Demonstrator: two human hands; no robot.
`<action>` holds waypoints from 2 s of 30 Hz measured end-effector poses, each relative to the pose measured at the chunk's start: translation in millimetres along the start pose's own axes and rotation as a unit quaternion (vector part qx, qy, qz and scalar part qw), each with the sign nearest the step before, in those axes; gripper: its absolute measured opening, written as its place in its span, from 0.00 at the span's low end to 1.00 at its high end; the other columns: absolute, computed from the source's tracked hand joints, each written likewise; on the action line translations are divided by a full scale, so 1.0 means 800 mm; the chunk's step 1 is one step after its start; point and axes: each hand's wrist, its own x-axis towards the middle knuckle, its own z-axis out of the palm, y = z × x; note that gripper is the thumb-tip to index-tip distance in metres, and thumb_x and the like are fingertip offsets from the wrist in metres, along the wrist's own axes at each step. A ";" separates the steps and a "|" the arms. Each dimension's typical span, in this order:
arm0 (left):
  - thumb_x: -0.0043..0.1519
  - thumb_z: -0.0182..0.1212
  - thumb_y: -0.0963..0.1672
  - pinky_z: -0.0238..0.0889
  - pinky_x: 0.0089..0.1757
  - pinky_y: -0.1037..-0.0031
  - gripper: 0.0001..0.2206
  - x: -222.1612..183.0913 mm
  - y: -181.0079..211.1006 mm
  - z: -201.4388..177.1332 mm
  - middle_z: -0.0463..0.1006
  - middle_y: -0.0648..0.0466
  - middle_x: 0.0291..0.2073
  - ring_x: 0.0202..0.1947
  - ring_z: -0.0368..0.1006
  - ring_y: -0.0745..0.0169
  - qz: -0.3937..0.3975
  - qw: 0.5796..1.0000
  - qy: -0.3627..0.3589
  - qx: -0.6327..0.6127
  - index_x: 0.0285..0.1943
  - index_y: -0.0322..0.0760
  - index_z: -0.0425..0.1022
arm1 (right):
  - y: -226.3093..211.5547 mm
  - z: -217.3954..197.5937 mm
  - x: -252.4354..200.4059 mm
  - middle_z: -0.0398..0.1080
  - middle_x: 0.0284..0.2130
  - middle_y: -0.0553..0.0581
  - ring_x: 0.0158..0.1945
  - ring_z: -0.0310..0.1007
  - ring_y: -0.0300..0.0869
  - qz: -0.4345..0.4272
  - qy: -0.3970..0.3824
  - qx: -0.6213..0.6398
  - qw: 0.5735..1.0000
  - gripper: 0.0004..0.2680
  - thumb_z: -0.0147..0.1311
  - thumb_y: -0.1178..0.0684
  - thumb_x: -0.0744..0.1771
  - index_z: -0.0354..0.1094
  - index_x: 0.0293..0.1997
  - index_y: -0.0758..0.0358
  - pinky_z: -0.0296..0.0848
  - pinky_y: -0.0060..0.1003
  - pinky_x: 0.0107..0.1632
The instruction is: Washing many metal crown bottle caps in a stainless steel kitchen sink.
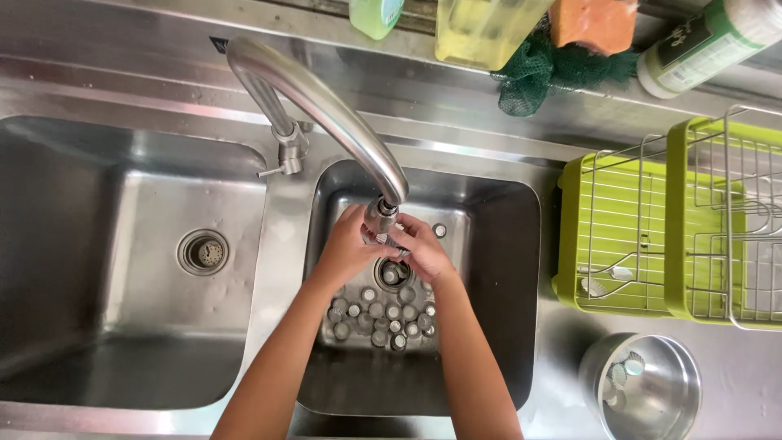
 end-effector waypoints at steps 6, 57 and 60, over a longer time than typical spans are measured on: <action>0.41 0.83 0.43 0.72 0.42 0.69 0.33 0.002 0.019 -0.012 0.75 0.51 0.47 0.42 0.75 0.59 -0.001 0.999 -0.046 0.011 0.57 0.35 0.73 | -0.018 0.003 -0.007 0.75 0.42 0.56 0.40 0.74 0.37 -0.002 -0.010 -0.024 1.000 0.16 0.62 0.51 0.66 0.69 0.55 0.72 0.73 0.32 0.38; 0.58 0.66 0.36 0.71 0.35 0.72 0.07 -0.014 0.012 0.014 0.81 0.51 0.34 0.31 0.79 0.60 -0.025 0.994 0.104 0.031 0.44 0.29 0.74 | 0.026 -0.018 -0.008 0.73 0.51 0.57 0.51 0.76 0.44 -0.057 -0.022 0.084 0.995 0.19 0.69 0.55 0.63 0.69 0.58 0.66 0.80 0.45 0.53; 0.57 0.65 0.36 0.72 0.35 0.67 0.11 -0.019 0.022 0.014 0.75 0.40 0.39 0.35 0.77 0.49 0.117 0.975 0.149 0.114 0.47 0.29 0.72 | 0.028 -0.020 -0.003 0.73 0.50 0.56 0.49 0.75 0.44 -0.066 -0.029 0.092 0.993 0.18 0.69 0.55 0.63 0.69 0.57 0.65 0.79 0.45 0.52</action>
